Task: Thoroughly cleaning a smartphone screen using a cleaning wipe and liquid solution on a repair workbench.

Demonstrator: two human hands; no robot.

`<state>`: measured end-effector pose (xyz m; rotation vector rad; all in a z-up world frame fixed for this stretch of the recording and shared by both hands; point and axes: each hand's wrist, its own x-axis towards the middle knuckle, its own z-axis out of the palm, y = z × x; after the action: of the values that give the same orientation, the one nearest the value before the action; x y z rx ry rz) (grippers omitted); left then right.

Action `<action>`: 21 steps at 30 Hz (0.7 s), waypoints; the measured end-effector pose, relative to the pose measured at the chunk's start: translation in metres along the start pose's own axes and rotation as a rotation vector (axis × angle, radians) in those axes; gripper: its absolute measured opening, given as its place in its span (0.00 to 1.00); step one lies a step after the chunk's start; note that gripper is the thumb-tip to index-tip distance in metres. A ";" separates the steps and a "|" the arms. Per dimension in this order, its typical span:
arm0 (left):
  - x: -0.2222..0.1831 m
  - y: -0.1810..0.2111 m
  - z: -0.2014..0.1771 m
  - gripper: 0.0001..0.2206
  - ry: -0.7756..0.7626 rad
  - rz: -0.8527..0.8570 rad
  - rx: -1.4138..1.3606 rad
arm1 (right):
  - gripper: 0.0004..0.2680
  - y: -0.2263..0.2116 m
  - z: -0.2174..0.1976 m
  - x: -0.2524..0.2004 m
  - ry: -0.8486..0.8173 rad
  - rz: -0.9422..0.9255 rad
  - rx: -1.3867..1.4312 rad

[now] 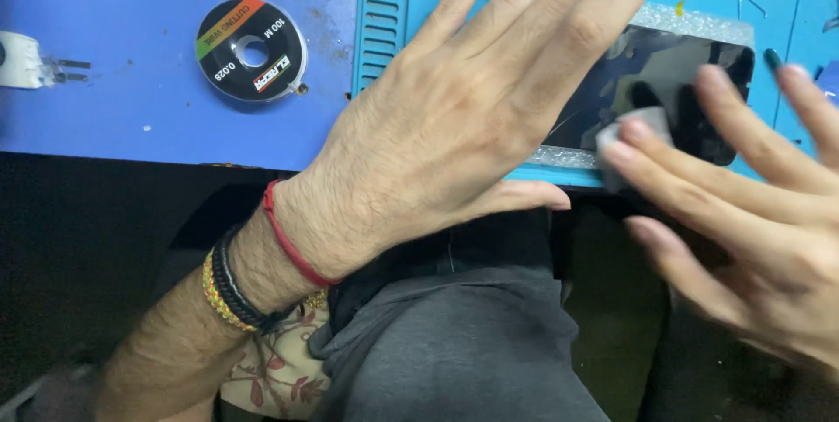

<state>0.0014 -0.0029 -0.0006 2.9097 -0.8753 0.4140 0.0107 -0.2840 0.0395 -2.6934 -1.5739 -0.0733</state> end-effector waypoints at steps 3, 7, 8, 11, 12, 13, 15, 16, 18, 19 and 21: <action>-0.003 -0.001 0.007 0.70 0.028 -0.003 0.044 | 0.23 0.012 0.000 -0.028 -0.115 0.112 0.009; 0.000 0.000 0.002 0.71 0.024 0.006 0.000 | 0.20 0.005 0.004 -0.003 -0.019 0.022 0.021; 0.000 0.001 -0.001 0.71 0.024 0.012 0.006 | 0.20 -0.001 0.006 0.008 -0.011 0.026 0.021; 0.001 0.002 -0.005 0.68 0.003 -0.004 0.043 | 0.16 -0.008 0.007 0.030 0.090 -0.055 0.072; 0.001 0.002 -0.006 0.68 -0.003 -0.002 0.008 | 0.17 -0.008 0.005 0.028 0.059 0.004 0.071; 0.000 0.001 -0.006 0.68 -0.010 -0.005 -0.024 | 0.19 -0.007 0.004 0.028 0.029 0.058 0.070; -0.002 -0.001 -0.003 0.69 0.020 -0.010 -0.003 | 0.20 -0.009 -0.003 0.025 0.011 0.133 0.221; -0.002 -0.001 -0.001 0.70 0.046 -0.009 0.017 | 0.22 -0.010 -0.006 0.022 -0.008 0.213 0.376; -0.004 -0.001 0.008 0.73 0.074 -0.005 -0.057 | 0.21 -0.015 -0.012 0.024 0.015 0.265 0.582; -0.005 -0.001 0.012 0.76 0.098 -0.012 -0.129 | 0.20 -0.017 -0.014 0.025 0.034 0.306 0.792; -0.003 -0.001 0.009 0.75 0.079 -0.004 -0.074 | 0.22 -0.004 -0.017 0.012 0.017 0.339 0.596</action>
<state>0.0019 -0.0016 -0.0105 2.8068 -0.8542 0.4818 0.0129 -0.2724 0.0567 -2.4067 -0.9116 0.3229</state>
